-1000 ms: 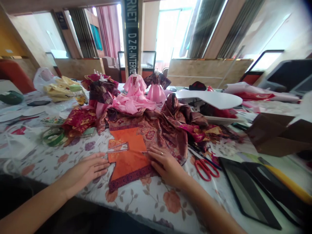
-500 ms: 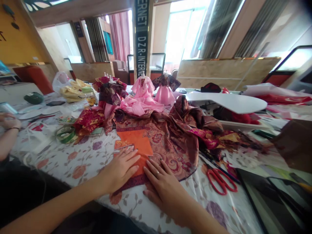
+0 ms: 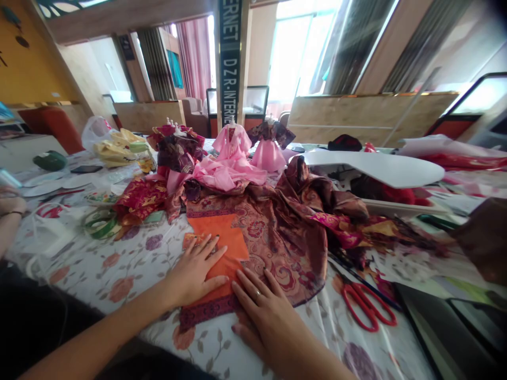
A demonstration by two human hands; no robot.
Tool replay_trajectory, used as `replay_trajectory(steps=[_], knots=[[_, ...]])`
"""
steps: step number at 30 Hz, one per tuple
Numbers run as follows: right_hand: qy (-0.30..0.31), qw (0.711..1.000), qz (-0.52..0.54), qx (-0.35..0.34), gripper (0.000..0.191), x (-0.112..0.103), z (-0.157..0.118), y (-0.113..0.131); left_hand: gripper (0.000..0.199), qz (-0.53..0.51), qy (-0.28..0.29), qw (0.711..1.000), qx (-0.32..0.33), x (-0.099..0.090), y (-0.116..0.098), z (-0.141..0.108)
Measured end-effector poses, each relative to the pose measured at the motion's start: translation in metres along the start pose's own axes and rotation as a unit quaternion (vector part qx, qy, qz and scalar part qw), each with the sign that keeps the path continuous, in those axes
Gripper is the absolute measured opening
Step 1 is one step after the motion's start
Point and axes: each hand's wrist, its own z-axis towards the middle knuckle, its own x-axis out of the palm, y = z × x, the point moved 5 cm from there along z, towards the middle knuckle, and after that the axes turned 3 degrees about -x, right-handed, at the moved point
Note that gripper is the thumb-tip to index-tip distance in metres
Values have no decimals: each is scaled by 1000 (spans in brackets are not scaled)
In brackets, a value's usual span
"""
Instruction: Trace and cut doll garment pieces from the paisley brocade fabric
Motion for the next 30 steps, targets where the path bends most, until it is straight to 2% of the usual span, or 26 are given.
replay_trajectory(steps=[6,10,12,14,16,18,20,23,27,30], knots=[[-27,1000,13,1,59,0,-3,1,68,2,-13,1000,8,2,0,0],[-62,998,-7,-10,55,-2,-4,8,70,-11,2,1000,14,3,2,1],[-104,994,-26,-17,49,-8,-6,9,70,-16,12,1000,13,4,3,1],[-175,984,-42,-6,38,-20,-10,5,71,-19,22,999,12,5,5,1],[-252,966,-52,29,32,-35,-17,-9,71,-21,29,999,10,5,6,0],[-298,949,-60,84,30,-48,-25,-29,71,-19,23,1000,8,0,5,0],[-312,933,-66,164,30,-55,-32,-50,71,-16,9,1000,12,-7,0,0],[-305,925,-58,217,31,-56,-35,-65,69,-21,2,999,48,-19,-18,2],[-260,948,-37,180,28,-48,-27,-57,64,-48,38,990,126,-19,-45,4],[-235,964,-14,125,20,-42,-22,-47,63,-59,55,987,138,-10,-49,5]])
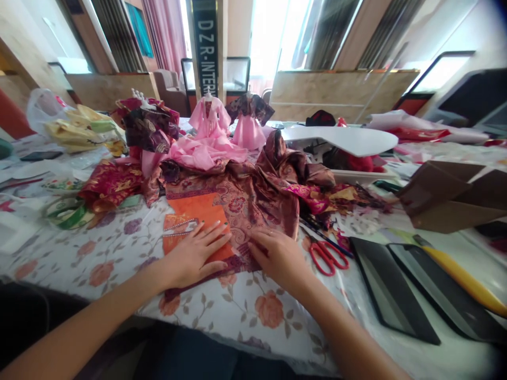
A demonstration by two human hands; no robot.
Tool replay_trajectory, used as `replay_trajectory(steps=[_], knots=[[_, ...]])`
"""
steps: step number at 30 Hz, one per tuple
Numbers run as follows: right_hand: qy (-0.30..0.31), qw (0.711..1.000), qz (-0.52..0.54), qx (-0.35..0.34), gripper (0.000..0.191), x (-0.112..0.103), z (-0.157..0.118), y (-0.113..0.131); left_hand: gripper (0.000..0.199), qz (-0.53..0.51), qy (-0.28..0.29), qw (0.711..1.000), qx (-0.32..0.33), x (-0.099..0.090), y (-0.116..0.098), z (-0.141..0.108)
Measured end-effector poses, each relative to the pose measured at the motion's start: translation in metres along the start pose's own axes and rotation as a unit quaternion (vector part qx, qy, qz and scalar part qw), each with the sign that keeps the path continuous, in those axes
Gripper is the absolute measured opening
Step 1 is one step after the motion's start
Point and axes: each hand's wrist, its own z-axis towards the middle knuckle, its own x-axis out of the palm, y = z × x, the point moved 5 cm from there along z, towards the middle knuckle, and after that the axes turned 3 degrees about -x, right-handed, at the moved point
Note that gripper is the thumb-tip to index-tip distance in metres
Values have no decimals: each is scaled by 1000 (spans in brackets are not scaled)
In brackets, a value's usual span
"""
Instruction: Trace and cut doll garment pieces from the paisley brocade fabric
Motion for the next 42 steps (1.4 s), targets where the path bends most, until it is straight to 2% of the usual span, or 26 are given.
replay_trajectory(steps=[4,10,16,24,28,32,38,42], knots=[[24,999,45,-17,14,9,-1,5,66,2,17,1000,-9,8,7,1],[71,995,61,-46,15,24,0,8,69,-8,19,1000,-3,6,6,1],[72,994,76,-26,18,30,1,0,71,-13,16,1000,-3,7,6,1],[65,993,84,-47,15,31,3,-1,70,-19,3,1000,0,6,5,0],[66,993,81,-51,15,30,2,-1,69,-7,-38,999,-1,-3,4,-4],[77,993,76,-49,16,32,2,-1,56,5,-80,997,-12,-14,9,-22],[67,993,85,-37,16,29,1,1,56,16,-7,999,-29,1,24,-50],[74,993,89,-26,13,29,1,1,58,14,3,999,-39,6,26,-53]])
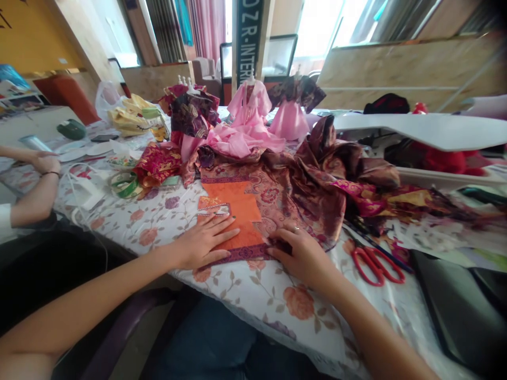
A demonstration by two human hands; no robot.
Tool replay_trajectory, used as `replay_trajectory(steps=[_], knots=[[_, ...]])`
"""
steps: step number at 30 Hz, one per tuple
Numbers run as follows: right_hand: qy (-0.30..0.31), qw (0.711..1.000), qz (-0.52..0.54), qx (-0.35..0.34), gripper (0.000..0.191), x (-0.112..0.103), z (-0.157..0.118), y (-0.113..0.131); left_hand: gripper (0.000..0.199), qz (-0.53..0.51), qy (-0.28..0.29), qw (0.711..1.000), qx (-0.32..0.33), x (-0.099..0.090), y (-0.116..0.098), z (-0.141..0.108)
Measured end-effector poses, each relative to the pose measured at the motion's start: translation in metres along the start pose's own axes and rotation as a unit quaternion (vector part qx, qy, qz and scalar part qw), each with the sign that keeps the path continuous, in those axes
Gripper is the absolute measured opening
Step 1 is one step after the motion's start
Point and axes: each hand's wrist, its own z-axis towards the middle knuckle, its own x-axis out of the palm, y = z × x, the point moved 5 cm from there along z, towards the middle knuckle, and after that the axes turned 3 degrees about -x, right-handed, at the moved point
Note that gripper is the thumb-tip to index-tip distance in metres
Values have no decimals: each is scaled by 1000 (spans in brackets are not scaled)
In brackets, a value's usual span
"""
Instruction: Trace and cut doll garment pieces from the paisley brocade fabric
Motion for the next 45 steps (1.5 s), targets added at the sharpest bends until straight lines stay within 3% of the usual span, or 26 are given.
replay_trajectory(steps=[15,22,27,30,33,35,39,45], knots=[[-1,1000,3,-4,15,-6,-1,-2,66,37,-2,999,15,1,-3,-1],[-71,994,-38,72,19,-30,-4,-16,64,46,-9,999,16,1,-2,-1],[-85,985,-97,114,17,-40,-7,-16,65,71,-47,996,38,9,3,-3],[-111,966,-147,182,18,-66,-17,-38,67,89,-72,992,53,15,9,-3],[-147,921,-200,301,24,-103,-41,-74,69,100,-86,989,68,18,10,-3],[-132,898,-217,360,18,-118,-56,-96,69,97,-85,989,67,17,9,-2],[-67,890,-226,390,10,-115,-62,-120,67,61,-81,993,59,11,6,-3],[-13,904,-245,351,14,-93,-50,-123,57,1,-135,990,36,-11,5,-7]])
